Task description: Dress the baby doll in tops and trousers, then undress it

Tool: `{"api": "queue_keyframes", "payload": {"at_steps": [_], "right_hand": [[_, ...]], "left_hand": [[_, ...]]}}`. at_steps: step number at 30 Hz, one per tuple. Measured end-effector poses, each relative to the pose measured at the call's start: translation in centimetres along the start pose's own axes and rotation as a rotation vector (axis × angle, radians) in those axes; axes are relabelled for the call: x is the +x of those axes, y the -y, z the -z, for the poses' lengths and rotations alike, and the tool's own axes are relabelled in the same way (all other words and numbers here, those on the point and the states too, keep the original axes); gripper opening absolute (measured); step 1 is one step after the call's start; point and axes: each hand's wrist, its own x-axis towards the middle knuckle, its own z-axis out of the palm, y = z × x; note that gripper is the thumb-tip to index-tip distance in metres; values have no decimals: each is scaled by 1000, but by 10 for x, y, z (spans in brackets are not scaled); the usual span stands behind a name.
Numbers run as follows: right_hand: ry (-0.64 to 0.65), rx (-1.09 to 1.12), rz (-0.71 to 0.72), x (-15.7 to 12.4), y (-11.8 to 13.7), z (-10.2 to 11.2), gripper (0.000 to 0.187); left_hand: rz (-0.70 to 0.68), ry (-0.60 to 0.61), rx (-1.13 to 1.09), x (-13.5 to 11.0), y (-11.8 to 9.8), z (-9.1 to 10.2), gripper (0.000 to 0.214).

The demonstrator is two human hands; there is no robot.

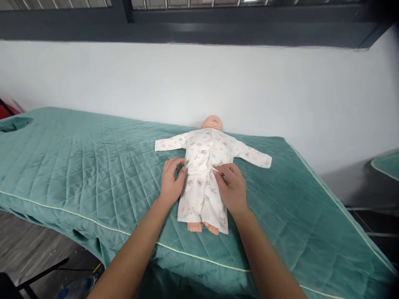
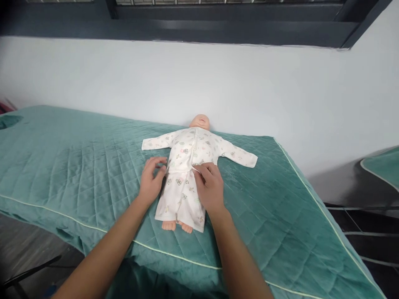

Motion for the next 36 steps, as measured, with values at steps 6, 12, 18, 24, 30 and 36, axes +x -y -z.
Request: {"api": "queue_keyframes", "payload": {"at_steps": [6, 12, 18, 24, 30, 36], "right_hand": [[-8, 249, -167, -5, -3, -1, 6], [-8, 329, -162, -3, -2, 2, 10], [3, 368, -173, -4, -1, 3, 12], [118, 144, -115, -4, 1, 2, 10], [139, 34, -52, -4, 0, 1, 8], [163, 4, -57, -2, 3, 1, 9]], "left_hand": [[-127, 160, -24, 71, -6, -32, 24], [-167, 284, -37, 91, -3, -52, 26], [-218, 318, 1, 84, 2, -52, 26], [-87, 422, -17, 87, -6, -49, 24], [178, 383, -228, 96, -14, -58, 21], [293, 327, -251, 102, -25, -65, 16]]}}
